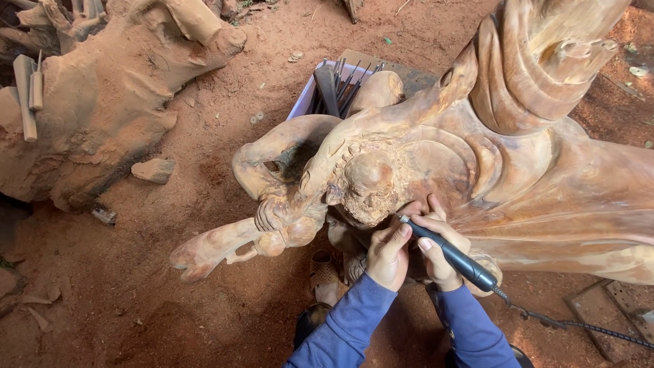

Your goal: The person uses a rotary carving tool to refine the facial features of a wooden sculpture, focusing on the beard and cheek area. The camera briefly pans to show the surrounding workspace before returning to the carving action.

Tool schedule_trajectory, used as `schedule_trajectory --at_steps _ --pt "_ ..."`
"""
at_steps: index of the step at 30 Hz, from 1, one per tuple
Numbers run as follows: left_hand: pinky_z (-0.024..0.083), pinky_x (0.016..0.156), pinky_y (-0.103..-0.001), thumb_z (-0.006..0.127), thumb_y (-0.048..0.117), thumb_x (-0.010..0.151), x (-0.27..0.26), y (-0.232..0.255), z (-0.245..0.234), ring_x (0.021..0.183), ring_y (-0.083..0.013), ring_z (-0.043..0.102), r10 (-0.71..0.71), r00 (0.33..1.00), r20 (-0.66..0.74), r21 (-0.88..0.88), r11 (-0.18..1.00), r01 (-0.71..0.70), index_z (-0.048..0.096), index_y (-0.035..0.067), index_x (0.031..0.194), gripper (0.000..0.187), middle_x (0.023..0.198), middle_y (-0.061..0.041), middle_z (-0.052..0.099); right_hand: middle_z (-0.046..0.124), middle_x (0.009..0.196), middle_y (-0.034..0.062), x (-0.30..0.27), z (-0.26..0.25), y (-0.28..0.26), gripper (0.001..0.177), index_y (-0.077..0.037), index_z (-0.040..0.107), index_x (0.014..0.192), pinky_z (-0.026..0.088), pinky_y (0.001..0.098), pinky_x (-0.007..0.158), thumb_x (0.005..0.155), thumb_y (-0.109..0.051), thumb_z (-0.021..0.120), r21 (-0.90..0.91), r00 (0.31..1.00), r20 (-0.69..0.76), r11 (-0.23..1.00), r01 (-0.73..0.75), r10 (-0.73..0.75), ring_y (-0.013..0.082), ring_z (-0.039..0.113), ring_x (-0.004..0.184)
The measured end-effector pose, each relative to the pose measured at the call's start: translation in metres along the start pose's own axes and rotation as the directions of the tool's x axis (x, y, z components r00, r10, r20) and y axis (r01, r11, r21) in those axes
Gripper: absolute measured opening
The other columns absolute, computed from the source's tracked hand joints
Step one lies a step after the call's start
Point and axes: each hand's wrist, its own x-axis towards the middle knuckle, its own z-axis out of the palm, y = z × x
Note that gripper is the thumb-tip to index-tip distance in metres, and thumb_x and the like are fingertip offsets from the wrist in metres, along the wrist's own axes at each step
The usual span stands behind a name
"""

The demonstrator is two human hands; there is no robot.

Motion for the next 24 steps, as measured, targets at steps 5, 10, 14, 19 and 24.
schedule_trajectory --at_steps 5,10,14,19,24 --pt "0.038 0.114 -0.040 0.070 0.009 0.089 0.005 -0.002 -0.014 0.124 -0.0270 0.059 0.040 0.998 0.040 0.050 0.998 -0.042 0.075 -0.003 0.107 0.022 0.129 -0.021 0.068 0.067 0.076 0.0161 -0.004 0.004 -0.003 0.040 0.011 0.072 0.103 0.023 0.0515 0.130 0.090 -0.027 0.066 -0.010 1.000 0.015 1.000 0.006 -0.006 0.0184 0.067 0.092" --pt "0.035 0.118 -0.039 0.067 0.013 0.092 0.002 0.001 -0.011 0.130 -0.0277 0.056 0.009 0.999 0.050 0.067 0.998 -0.013 0.069 -0.006 0.121 0.035 0.138 -0.020 0.063 0.069 0.086 0.0164 -0.014 -0.002 0.010 0.041 0.010 0.073 0.106 0.026 0.0496 0.128 0.086 -0.026 0.069 -0.046 1.000 -0.012 0.999 -0.027 0.027 0.0288 0.061 0.124" --pt "0.036 0.118 -0.040 0.066 0.013 0.093 0.004 0.001 -0.015 0.129 -0.0290 0.057 0.008 0.999 0.047 0.072 0.997 -0.011 0.069 -0.007 0.121 0.035 0.138 -0.021 0.063 0.069 0.086 0.0168 -0.015 -0.001 0.012 0.040 0.009 0.073 0.105 0.026 0.0504 0.128 0.087 -0.026 0.069 -0.039 1.000 -0.011 0.999 -0.024 0.024 0.0286 0.061 0.123" --pt "0.035 0.117 -0.039 0.066 0.011 0.092 0.003 0.000 -0.012 0.130 -0.0277 0.057 -0.002 1.000 0.028 0.085 0.996 -0.001 0.068 -0.007 0.122 0.035 0.137 -0.022 0.063 0.069 0.082 0.0182 -0.014 -0.003 0.015 0.039 0.010 0.073 0.104 0.027 0.0492 0.128 0.086 -0.024 0.070 -0.068 0.999 -0.013 0.997 -0.032 0.032 0.0314 0.065 0.120" --pt "0.035 0.118 -0.039 0.065 0.011 0.093 0.003 -0.005 -0.016 0.129 -0.0274 0.057 0.002 1.000 0.023 0.099 0.995 -0.004 0.068 -0.007 0.122 0.034 0.136 -0.021 0.064 0.070 0.085 0.0165 -0.018 -0.003 0.016 0.039 0.008 0.074 0.104 0.030 0.0465 0.127 0.086 -0.026 0.071 -0.094 0.997 -0.042 0.993 -0.073 0.070 0.0293 0.061 0.126"
